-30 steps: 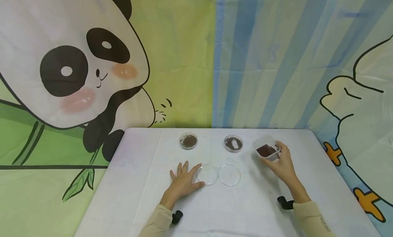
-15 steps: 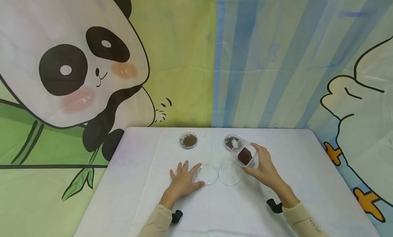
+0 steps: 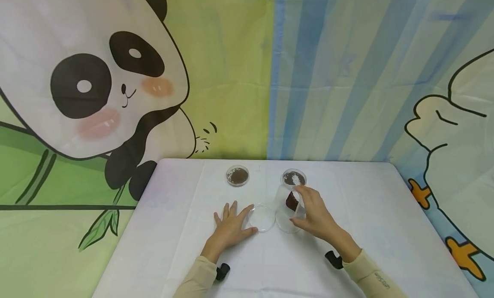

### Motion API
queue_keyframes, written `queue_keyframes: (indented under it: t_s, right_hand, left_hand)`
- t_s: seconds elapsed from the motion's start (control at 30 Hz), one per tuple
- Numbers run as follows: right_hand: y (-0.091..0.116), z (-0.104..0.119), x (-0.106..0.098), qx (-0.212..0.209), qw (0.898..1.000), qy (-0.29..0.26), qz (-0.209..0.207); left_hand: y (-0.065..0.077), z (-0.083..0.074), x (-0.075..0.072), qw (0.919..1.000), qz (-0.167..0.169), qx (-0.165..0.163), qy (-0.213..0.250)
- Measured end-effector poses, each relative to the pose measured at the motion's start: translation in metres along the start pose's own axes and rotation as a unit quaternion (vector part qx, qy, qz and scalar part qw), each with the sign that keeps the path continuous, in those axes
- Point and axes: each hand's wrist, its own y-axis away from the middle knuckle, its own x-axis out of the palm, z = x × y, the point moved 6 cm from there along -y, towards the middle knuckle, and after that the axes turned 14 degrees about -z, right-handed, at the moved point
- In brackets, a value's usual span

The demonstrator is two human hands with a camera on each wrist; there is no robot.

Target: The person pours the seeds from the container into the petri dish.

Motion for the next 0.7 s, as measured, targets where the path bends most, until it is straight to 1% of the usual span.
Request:
queue_keyframes:
  t_s: [0.13, 0.3, 0.53, 0.7]
  right_hand:
    - [-0.001, 0.007, 0.010, -0.045, 0.999, 0.023, -0.003]
    - [-0.004, 0.015, 0.018, -0.080, 0.996, 0.048, 0.001]
    - [-0.008, 0.029, 0.026, -0.127, 0.986, 0.104, 0.012]
    - [-0.009, 0.036, 0.031, -0.153, 0.979, 0.130, 0.025]
  left_hand:
    - [0.000, 0.000, -0.001, 1.0000, -0.001, 0.000, -0.001]
    - [0.000, 0.000, -0.001, 1.0000, -0.002, 0.003, -0.002]
    - [-0.001, 0.000, -0.001, 1.0000, -0.002, 0.001, -0.006]
    - [-0.001, 0.000, 0.000, 0.9999, 0.000, 0.000, -0.011]
